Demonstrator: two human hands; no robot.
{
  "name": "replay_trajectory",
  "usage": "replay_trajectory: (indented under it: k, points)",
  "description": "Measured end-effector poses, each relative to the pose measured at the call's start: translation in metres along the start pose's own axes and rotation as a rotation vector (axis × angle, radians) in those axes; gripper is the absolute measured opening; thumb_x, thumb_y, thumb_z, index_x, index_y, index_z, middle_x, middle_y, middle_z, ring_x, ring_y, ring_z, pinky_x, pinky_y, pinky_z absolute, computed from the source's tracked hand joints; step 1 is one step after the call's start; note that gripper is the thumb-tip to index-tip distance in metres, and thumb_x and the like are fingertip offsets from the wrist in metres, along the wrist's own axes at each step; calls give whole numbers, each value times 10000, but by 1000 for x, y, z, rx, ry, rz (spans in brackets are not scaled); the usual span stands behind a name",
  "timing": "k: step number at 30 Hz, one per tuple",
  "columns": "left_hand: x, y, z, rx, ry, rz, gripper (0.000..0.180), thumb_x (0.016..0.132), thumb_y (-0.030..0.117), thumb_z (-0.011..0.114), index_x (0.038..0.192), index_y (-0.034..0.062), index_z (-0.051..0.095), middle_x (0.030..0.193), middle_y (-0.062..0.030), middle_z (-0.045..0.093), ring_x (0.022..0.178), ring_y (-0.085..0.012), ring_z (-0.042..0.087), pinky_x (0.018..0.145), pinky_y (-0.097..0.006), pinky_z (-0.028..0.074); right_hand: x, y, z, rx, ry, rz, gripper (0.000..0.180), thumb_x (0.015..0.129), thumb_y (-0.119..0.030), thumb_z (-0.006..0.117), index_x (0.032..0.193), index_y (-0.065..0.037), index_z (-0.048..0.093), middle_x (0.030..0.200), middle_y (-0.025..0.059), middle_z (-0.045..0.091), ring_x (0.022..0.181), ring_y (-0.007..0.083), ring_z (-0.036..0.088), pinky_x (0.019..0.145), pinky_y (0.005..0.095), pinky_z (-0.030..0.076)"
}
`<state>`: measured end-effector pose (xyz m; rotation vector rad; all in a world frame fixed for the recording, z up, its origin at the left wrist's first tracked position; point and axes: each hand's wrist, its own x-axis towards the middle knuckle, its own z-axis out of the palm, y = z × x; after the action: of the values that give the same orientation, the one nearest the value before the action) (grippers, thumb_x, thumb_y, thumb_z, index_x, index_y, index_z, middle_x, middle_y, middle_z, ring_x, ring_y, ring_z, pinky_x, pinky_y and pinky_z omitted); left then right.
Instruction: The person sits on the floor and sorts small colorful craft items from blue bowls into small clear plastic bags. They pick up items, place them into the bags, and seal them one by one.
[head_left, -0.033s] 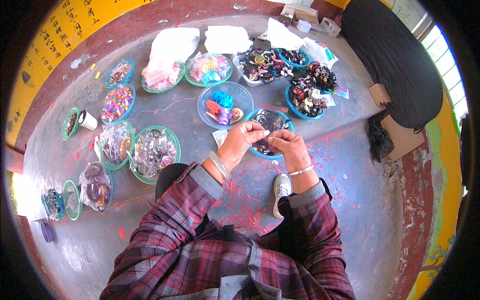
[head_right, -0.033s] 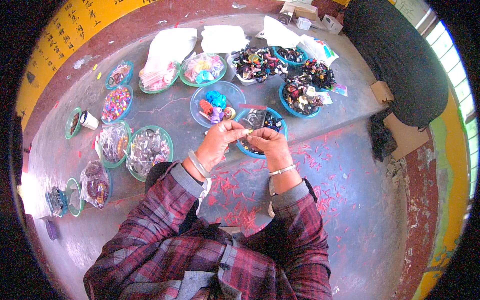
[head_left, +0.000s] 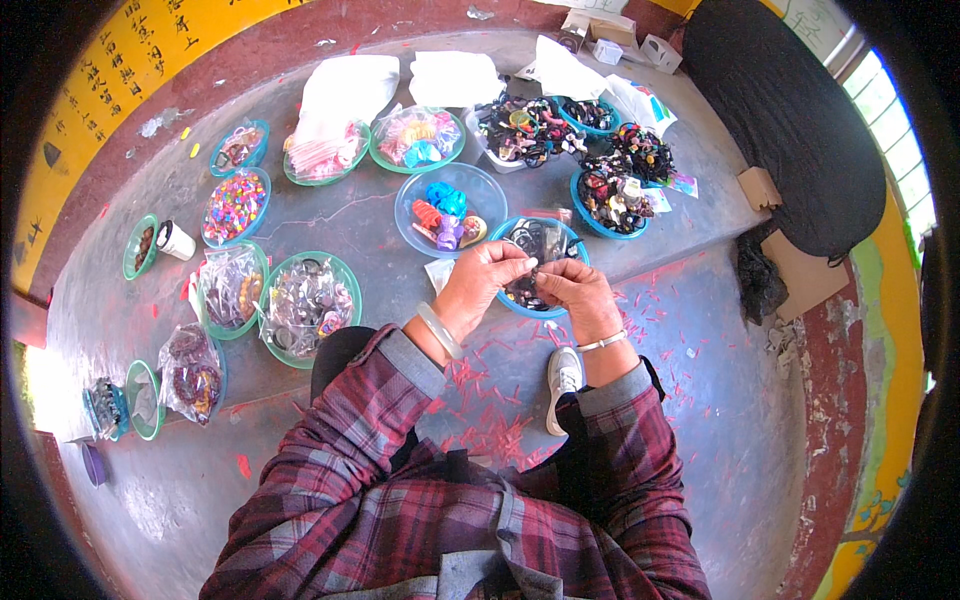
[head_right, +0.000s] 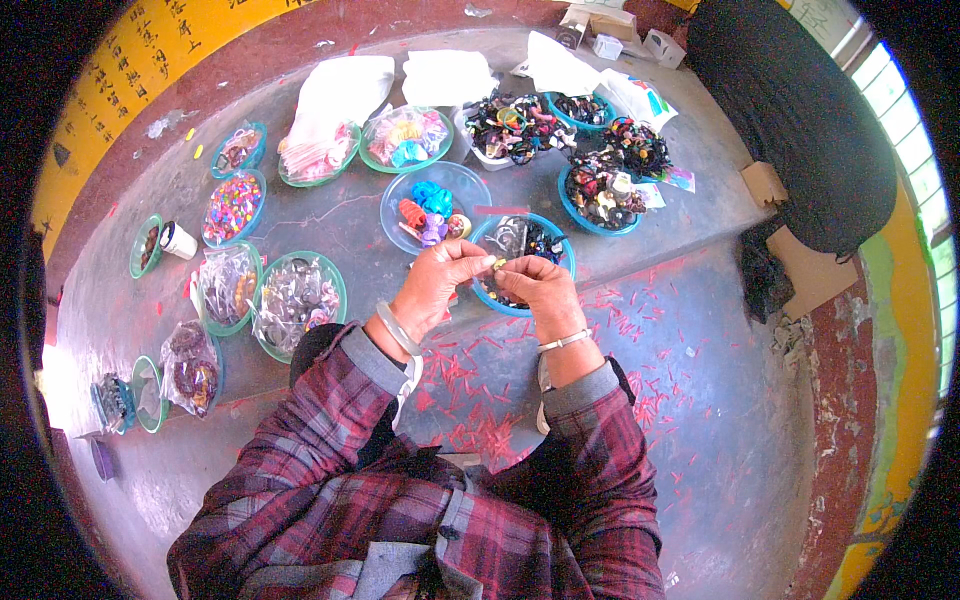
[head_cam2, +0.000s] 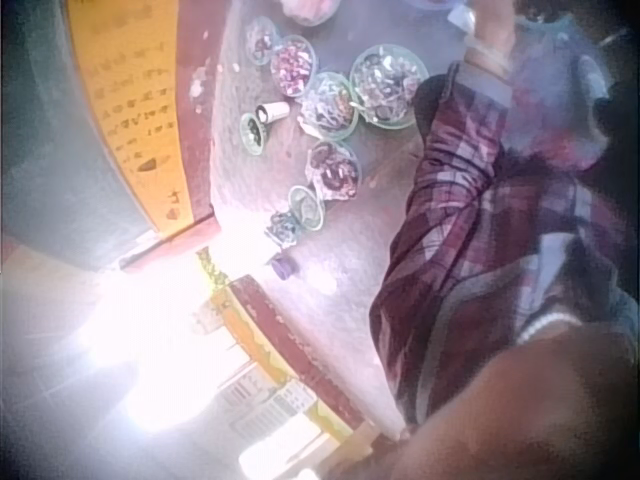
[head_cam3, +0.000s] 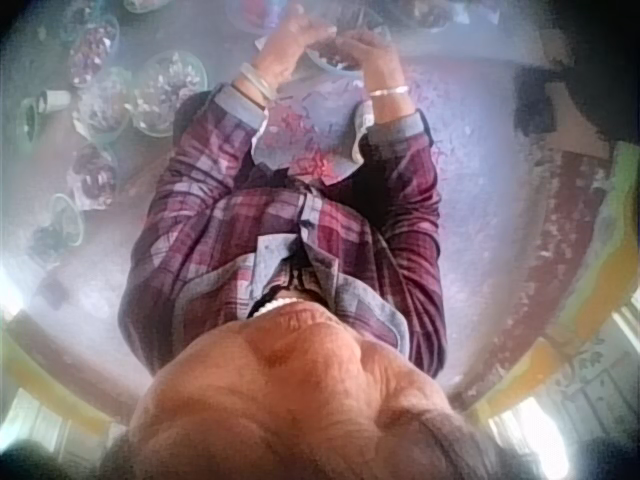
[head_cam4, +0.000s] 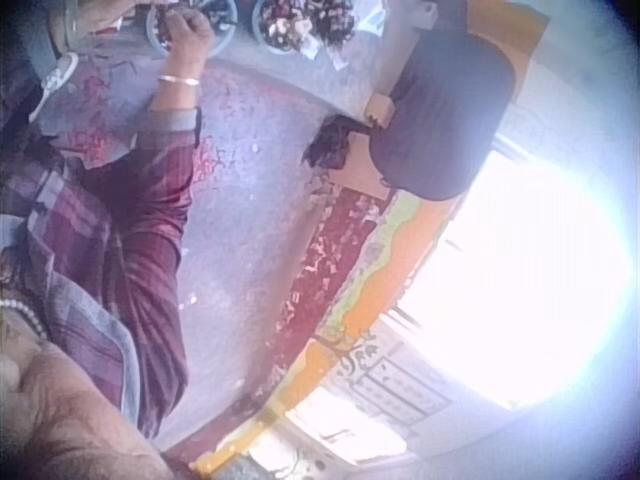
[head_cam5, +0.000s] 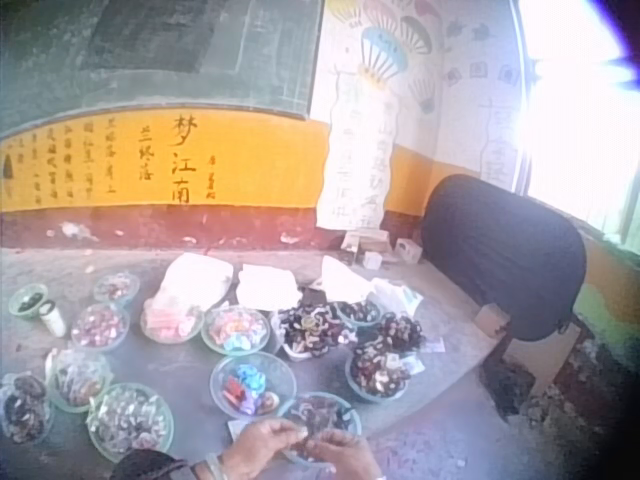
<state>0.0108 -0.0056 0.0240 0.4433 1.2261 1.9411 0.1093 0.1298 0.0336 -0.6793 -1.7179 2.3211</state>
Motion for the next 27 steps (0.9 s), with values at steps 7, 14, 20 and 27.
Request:
replay_trajectory:
  k: [7, 14, 20, 27]
  points:
    - [2, -2, -2, 6, 31, 2, 132, 788, 84, 617, 889, -1, 618, 808, -42, 626, 738, -100, 561, 677, -220, 440, 0, 2, -2, -9, 14, -17, 70, 733, -65, 677, 768, -22, 634, 667, 12, 609, 580, 75, 533, 553, 191, 416]
    - [4, -5, -5, 32, 47, 22, 164, 794, 107, 621, 919, 2, 606, 797, -36, 617, 709, -94, 552, 670, -216, 436, -1, 2, -1, -54, 31, -44, 66, 729, -58, 672, 762, -16, 632, 669, 15, 610, 582, 77, 534, 553, 191, 420]
    - [3, -5, -4, 187, 146, 56, 177, 814, 168, 616, 922, 38, 563, 777, 10, 569, 704, -56, 514, 635, -196, 416, -2, 1, 3, -411, 241, -237, 97, 710, -94, 680, 750, -23, 628, 654, 39, 609, 578, 104, 544, 533, 228, 430]
    - [-3, -20, 13, 154, -14, 153, 212, 864, 249, 551, 950, 55, 551, 801, 13, 564, 702, -53, 523, 607, -201, 429, -15, -5, 32, -1262, 400, -635, 162, 670, -167, 654, 680, -45, 548, 706, 116, 563, 679, 292, 558, 587, 378, 436]
